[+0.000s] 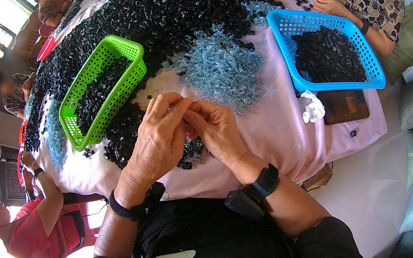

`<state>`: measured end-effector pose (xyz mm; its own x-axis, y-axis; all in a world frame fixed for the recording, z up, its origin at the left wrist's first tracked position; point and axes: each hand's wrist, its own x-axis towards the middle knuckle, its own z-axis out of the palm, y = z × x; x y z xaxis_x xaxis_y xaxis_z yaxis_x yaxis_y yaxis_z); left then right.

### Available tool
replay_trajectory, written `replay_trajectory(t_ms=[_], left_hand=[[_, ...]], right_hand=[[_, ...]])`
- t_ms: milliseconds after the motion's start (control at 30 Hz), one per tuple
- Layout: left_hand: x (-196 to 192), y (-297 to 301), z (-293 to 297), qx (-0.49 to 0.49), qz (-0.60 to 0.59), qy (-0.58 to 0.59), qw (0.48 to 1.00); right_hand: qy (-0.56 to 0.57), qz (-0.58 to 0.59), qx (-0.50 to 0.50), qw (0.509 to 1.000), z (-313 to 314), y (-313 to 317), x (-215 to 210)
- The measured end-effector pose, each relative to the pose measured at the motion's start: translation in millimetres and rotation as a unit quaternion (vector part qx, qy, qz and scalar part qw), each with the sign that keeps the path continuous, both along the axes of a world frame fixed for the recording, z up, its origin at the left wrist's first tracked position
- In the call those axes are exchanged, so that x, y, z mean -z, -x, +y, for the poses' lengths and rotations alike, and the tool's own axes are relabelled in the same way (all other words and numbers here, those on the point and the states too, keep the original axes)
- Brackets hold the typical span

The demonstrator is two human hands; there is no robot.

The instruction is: Sorting and inspecting small black plastic components at a work table.

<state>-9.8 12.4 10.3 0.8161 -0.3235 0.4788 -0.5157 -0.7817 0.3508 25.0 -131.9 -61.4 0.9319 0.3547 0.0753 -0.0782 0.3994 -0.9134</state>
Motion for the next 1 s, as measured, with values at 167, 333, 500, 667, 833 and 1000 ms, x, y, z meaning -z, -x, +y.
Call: replay_trajectory(t_ms=[167,333,500,667,833,1000], left_hand=[[0.2,-2.3,4.6,0.004,0.014,0.017,1.0],[7.9,-4.2,5.2,0.008,0.022,0.026,0.999],[8.3,-5.8,7.8,-0.027,0.001,-0.014,1.0],[5.1,-2.4,4.3,-0.026,0.014,-0.003,1.0],[5.2,-0.8,3.8,-0.031,0.015,-0.015,0.999],[4.4,0.0,2.0,-0.018,0.008,-0.005,1.0]], right_hand=[[-0.012,0.023,0.006,1.0,-0.7,0.9,-7.1],[0.003,0.002,0.001,1.0,-1.9,-0.8,-4.2],[-0.016,0.018,0.003,1.0,1.9,0.9,-3.4],[-0.004,0.011,-0.014,1.0,-0.9,-0.2,-0.4],[0.042,-0.016,0.012,0.999,-2.4,0.3,-1.9],[0.049,-0.007,0.024,0.998,-1.6,3.4,-6.7]])
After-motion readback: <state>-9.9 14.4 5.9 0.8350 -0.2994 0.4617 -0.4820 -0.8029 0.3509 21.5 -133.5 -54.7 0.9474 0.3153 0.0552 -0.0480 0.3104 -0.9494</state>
